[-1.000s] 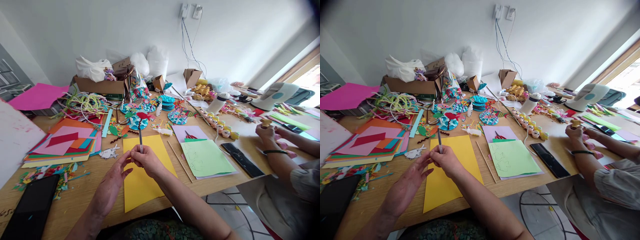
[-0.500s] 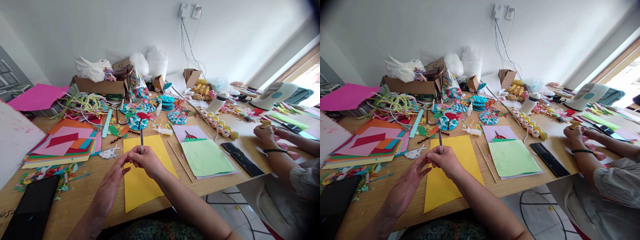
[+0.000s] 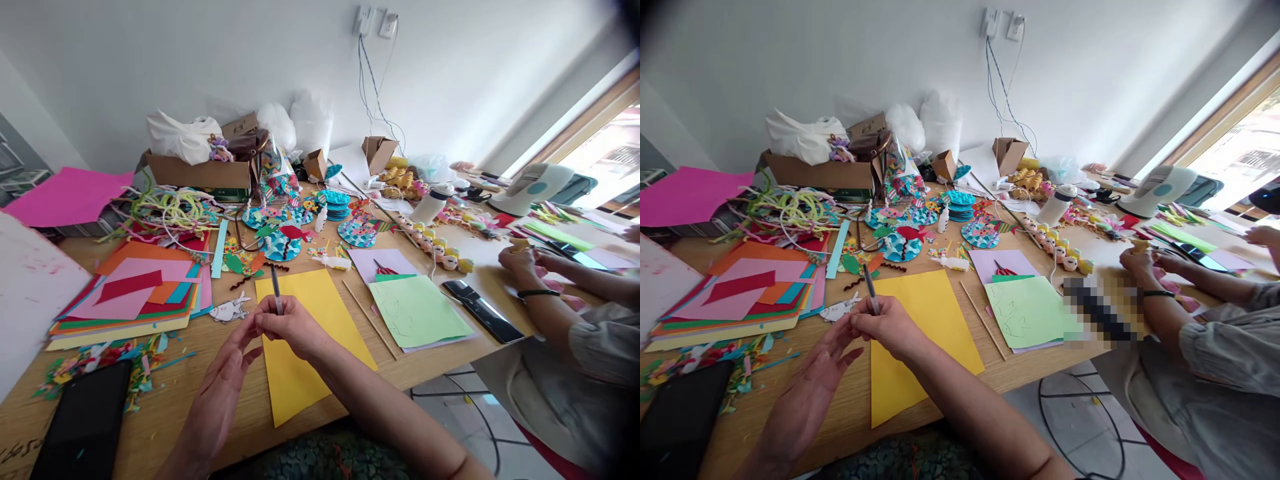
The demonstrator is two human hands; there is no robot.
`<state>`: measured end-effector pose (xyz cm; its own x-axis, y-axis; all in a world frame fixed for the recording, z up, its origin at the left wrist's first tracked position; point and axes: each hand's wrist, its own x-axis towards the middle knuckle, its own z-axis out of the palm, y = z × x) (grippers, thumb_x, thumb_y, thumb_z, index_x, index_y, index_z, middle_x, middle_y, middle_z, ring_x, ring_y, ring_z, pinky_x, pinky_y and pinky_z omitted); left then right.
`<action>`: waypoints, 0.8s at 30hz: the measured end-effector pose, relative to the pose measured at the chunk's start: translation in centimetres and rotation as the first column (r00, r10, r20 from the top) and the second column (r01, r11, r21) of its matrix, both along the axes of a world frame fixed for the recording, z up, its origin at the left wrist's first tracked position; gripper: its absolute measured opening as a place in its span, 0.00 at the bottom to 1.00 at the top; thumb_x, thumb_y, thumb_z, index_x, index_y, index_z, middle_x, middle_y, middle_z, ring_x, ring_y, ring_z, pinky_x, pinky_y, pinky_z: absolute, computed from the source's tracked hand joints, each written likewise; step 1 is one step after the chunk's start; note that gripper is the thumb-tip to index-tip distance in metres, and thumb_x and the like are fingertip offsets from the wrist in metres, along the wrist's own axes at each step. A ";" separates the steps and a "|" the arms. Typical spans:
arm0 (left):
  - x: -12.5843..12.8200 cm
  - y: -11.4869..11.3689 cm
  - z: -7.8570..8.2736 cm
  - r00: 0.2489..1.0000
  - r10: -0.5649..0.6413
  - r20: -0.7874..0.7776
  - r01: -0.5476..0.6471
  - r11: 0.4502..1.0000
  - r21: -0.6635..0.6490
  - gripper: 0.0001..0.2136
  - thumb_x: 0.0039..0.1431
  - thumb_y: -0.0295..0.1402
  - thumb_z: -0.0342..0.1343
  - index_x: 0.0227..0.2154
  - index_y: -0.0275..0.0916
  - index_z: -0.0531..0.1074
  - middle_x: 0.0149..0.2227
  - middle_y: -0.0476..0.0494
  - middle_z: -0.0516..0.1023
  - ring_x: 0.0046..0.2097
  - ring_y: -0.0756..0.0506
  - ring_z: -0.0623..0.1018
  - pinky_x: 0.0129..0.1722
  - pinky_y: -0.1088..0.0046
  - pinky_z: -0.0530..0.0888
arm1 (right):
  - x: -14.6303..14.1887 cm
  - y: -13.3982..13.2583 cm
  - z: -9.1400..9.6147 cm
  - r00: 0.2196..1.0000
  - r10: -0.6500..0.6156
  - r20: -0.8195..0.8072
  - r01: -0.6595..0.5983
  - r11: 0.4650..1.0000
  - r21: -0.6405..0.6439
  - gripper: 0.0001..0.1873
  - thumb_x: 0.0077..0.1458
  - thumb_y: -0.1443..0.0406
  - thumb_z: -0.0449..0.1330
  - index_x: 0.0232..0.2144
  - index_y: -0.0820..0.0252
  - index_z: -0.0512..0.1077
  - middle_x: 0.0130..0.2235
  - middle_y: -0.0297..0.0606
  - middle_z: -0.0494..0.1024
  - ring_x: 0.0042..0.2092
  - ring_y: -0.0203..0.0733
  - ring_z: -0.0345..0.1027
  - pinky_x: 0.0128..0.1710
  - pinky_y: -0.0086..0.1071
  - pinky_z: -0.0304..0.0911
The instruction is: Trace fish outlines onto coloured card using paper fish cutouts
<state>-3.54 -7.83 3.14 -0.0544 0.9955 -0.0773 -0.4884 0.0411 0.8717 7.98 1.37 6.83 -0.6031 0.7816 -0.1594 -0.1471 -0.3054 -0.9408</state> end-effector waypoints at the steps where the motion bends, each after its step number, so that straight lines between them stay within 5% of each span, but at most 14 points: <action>1: -0.2 0.0 0.1 0.998 -0.012 0.065 0.013 1.000 -0.007 0.17 0.59 0.42 0.47 0.51 0.49 0.67 0.60 0.50 0.61 0.61 0.41 0.56 0.54 0.64 0.62 | -0.3 0.0 -0.1 1.000 0.001 -0.009 -0.001 1.000 -0.019 0.10 0.38 0.62 0.61 0.20 0.63 0.66 0.17 0.27 0.66 0.19 0.25 0.54 0.19 0.23 0.46; 9: -1.1 0.1 0.3 0.929 -0.067 0.365 0.091 0.995 -0.048 0.19 0.60 0.45 0.42 0.51 0.52 0.66 0.59 0.52 0.61 0.62 0.43 0.54 0.59 0.59 0.57 | -1.5 -0.3 -1.3 0.998 0.020 -0.056 -0.025 0.996 -0.088 0.18 0.39 0.54 0.65 0.23 0.63 0.67 0.21 0.28 0.68 0.20 0.25 0.54 0.19 0.22 0.44; 24: 2.4 -0.2 0.2 0.930 -0.192 0.314 0.219 0.974 -0.051 0.18 0.60 0.44 0.43 0.49 0.50 0.68 0.60 0.51 0.60 0.62 0.40 0.55 0.57 0.57 0.60 | 3.2 -2.8 -0.6 0.994 -0.111 -0.023 0.112 0.993 0.034 0.13 0.44 0.59 0.61 0.22 0.63 0.66 0.21 0.29 0.68 0.20 0.26 0.55 0.20 0.23 0.47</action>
<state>-1.11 -8.07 3.38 0.1901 0.9715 -0.1414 -0.7032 0.2353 0.6710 11.15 -1.39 6.26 -0.5151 0.8489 -0.1189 -0.1984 -0.2530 -0.9469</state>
